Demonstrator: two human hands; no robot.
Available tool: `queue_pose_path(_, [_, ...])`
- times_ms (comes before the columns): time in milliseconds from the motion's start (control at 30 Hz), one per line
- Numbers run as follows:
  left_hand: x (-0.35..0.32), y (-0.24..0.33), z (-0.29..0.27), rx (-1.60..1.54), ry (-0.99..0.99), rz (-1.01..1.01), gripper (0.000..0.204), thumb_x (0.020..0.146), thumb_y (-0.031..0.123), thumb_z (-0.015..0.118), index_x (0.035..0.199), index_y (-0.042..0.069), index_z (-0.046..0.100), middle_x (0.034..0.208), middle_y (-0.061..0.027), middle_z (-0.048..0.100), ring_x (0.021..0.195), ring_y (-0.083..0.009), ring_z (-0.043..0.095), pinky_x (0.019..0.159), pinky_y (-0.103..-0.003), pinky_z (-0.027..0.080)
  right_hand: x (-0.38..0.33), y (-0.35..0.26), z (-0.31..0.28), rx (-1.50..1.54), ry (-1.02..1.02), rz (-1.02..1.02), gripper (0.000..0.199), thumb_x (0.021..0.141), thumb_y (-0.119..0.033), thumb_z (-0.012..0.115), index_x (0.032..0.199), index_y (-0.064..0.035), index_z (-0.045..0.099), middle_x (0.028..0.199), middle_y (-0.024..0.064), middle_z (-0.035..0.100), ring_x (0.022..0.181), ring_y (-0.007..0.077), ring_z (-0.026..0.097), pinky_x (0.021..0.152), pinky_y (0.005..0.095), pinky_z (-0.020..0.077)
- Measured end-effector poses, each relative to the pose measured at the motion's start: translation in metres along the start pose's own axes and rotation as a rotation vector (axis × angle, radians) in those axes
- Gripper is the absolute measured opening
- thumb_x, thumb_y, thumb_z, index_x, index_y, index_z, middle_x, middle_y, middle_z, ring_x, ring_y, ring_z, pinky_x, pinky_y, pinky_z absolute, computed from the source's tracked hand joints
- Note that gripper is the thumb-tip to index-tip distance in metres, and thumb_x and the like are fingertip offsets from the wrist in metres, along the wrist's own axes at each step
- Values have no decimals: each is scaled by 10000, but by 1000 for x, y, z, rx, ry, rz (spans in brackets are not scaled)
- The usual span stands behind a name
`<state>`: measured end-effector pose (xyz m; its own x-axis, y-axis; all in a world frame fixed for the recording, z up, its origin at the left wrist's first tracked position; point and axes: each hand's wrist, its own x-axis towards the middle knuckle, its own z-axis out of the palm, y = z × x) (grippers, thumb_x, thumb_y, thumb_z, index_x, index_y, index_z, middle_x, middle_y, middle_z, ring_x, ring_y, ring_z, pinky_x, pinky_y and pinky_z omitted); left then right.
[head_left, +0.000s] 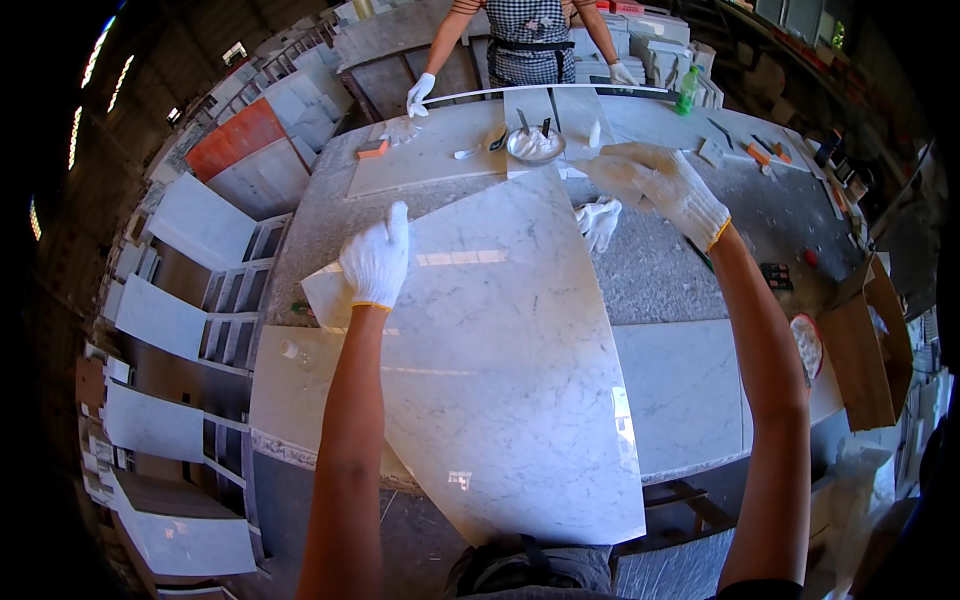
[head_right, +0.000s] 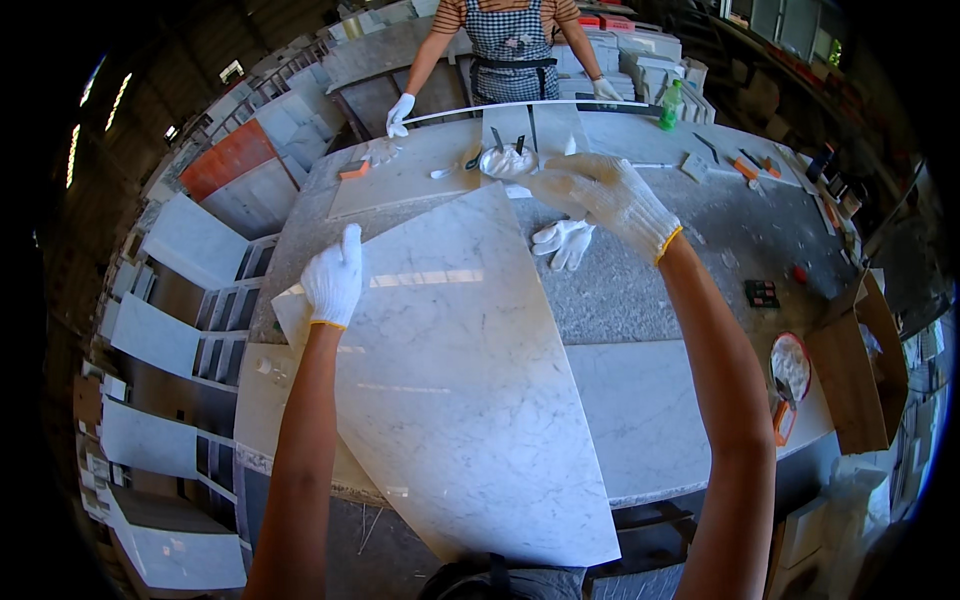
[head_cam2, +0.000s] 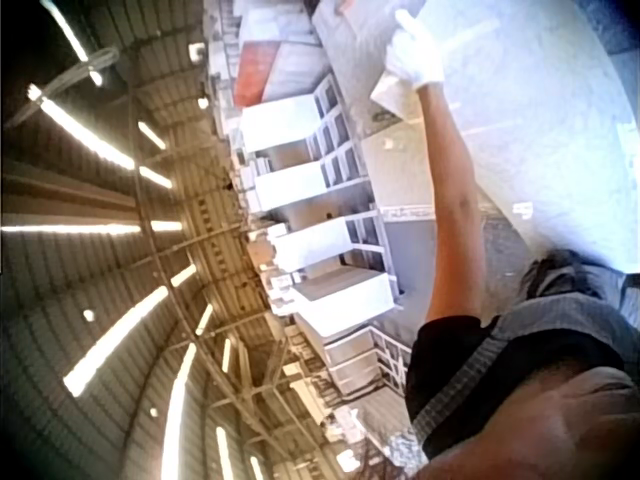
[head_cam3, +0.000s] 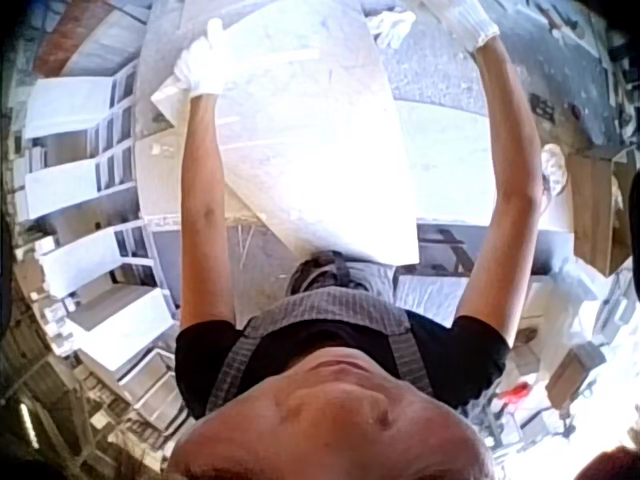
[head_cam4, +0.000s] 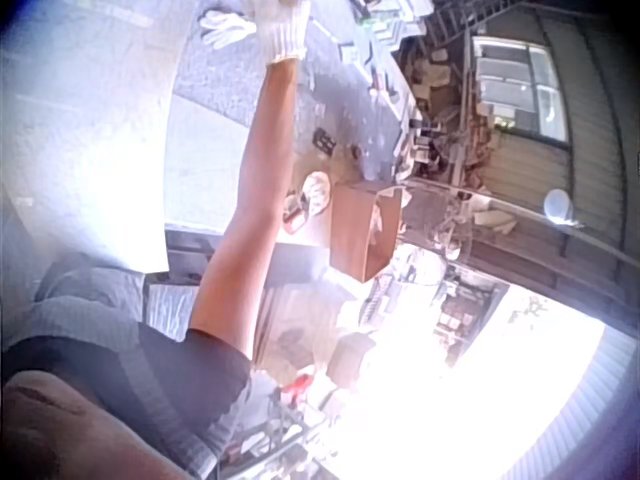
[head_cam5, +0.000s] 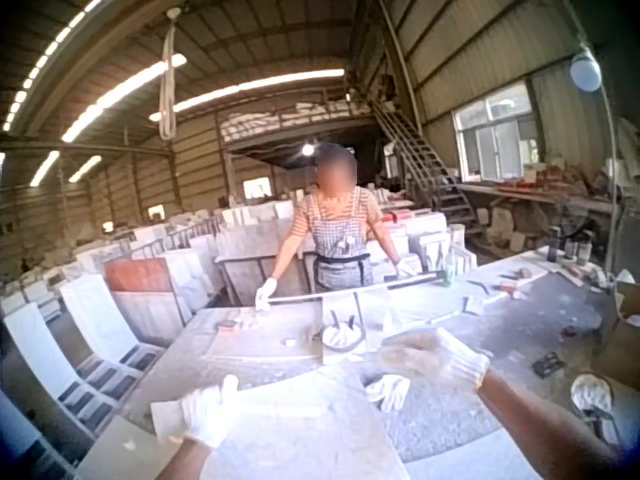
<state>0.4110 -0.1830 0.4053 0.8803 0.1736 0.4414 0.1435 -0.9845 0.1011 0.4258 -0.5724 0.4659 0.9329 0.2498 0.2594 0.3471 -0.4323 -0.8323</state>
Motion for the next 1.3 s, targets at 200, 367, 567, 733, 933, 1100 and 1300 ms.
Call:
queue_pose_path(200, [-2,1,3,-7,146,45,681,963,507,321,636,23,671,659,-228,630,615,-407,621,635,-485,491,8,-2,4,18,4,4,437,850,-331,645,1187,-54,645,1012,122,678,813,164,667,641,244,567])
queue_pose_path(367, [-7,12,-13,-72,57,15,726,959,545,281,695,-2,679,734,-268,633,708,-449,616,682,-520,467,8,-5,7,-25,24,37,415,867,-325,613,1170,-44,653,993,119,683,790,161,665,621,248,564])
queue_pose_path(567, [-4,9,-10,-98,36,-48,725,960,543,282,694,-4,677,731,-269,630,704,-454,611,680,-520,467,12,-8,3,-58,-16,-9,398,871,-320,606,1145,-38,664,974,117,682,770,157,660,598,249,560])
queue_pose_path(733, [-3,8,-10,-95,20,-41,726,963,539,279,694,-8,673,733,-273,626,707,-453,611,677,-524,467,12,-15,4,-110,-5,-36,391,870,-324,611,1121,-30,672,962,116,684,755,160,663,591,254,562])
queue_pose_path(933, [-2,5,-4,-76,104,-13,711,961,527,309,648,3,673,671,-252,621,628,-427,610,622,-503,477,15,-13,5,-69,14,-66,392,871,-339,630,1077,-10,682,902,121,692,728,149,672,565,250,561])
queue_pose_path(1100, [-3,4,-2,-69,147,-7,702,959,518,329,615,8,667,639,-246,617,590,-415,610,594,-494,481,19,-11,6,-93,7,-76,396,867,-348,647,1068,-10,686,876,112,698,714,141,670,563,238,554])
queue_pose_path(1300, [-3,7,-4,-82,123,1,705,962,514,321,623,1,665,649,-249,618,598,-414,613,608,-490,483,19,-10,8,-81,27,-35,368,871,-317,653,1076,-13,685,873,110,703,716,140,670,571,232,551])
